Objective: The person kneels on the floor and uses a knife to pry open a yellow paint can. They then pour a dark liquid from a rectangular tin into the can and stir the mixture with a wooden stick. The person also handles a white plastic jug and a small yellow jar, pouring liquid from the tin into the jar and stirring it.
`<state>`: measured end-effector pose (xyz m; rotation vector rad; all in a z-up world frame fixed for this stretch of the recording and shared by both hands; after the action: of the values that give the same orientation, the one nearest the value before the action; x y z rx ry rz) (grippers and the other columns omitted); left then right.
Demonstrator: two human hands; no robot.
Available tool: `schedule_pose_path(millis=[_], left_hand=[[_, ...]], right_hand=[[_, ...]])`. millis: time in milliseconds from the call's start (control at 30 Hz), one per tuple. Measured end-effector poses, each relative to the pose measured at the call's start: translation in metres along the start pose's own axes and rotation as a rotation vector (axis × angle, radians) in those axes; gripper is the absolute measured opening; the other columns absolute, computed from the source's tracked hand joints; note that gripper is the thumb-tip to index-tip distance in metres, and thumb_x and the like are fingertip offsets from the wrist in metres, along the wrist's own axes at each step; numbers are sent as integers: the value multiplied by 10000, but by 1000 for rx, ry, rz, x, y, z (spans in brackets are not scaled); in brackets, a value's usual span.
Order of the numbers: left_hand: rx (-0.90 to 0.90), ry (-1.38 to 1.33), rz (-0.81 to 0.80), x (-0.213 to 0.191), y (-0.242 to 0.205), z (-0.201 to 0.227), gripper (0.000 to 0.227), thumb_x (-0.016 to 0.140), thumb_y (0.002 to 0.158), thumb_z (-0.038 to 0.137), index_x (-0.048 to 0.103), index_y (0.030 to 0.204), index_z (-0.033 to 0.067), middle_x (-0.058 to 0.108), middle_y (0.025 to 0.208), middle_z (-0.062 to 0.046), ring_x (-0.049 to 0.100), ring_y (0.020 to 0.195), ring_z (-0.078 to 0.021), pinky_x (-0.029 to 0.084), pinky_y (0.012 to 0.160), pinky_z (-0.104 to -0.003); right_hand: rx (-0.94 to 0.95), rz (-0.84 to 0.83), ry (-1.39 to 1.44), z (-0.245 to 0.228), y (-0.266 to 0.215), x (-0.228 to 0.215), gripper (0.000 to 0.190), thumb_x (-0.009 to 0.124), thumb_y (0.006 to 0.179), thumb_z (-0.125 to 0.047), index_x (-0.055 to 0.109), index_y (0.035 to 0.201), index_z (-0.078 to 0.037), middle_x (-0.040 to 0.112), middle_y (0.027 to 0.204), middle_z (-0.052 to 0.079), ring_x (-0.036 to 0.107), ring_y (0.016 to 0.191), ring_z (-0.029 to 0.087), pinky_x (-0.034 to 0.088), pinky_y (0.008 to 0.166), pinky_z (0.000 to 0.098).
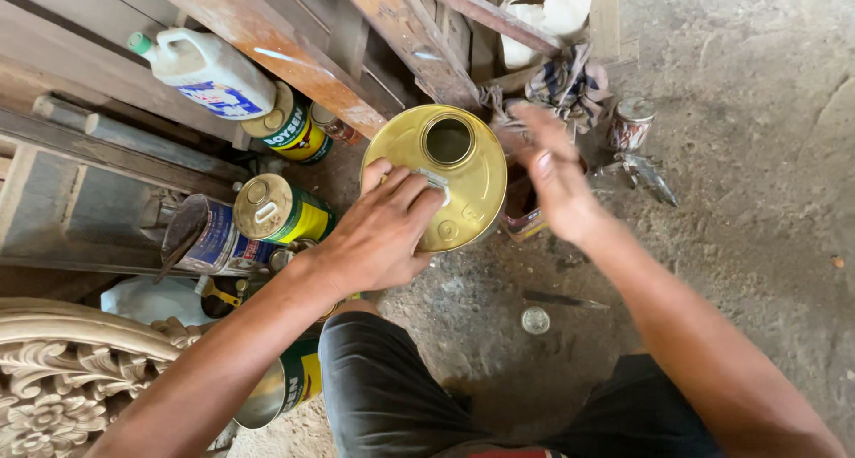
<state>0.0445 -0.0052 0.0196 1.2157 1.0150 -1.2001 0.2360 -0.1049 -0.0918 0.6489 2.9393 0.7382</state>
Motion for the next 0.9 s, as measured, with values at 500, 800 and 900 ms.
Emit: schedule_pose_path(millis=[500, 800, 900], left_hand=[[114, -54, -37, 11, -10, 24, 644, 861, 601, 174, 612, 1170, 6, 610, 1118, -118, 575, 1108, -294, 337, 1021, -450], [149, 79, 88, -28, -51, 39, 571, 829, 695, 181, 643, 1206, 8, 605, 1113, -113, 572, 1068, -279, 343, 1001, -465], [163, 173, 100, -31, -58, 42, 494, 815, 750, 152, 668, 1203, 22, 630, 1115, -89, 588, 1079, -260, 346, 1008, -442]], right_hand=[[114, -75, 141, 35, -14, -22, 579, 375, 1081, -579, 402, 1553, -245, 260, 1691, 96, 327, 1561, 404, 233, 1325, 546], [446, -41, -702, 160, -23, -53, 716, 269, 1065, -605, 554, 1430, -58, 463, 1504, 198, 383, 1380, 365, 277, 1165, 453], [650, 67, 232, 170, -29, -32, 687, 306, 1071, -585, 591, 1378, -40, 554, 1470, 161, 457, 1366, 303, 318, 1164, 419]])
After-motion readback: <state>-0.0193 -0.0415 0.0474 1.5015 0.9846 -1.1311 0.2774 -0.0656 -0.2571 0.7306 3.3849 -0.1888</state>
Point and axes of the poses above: each hand's wrist, its own y-axis towards the middle knuckle, its own x-axis out of the palm, z = x × y, the point moved 4 cm from there along y, towards the middle knuckle
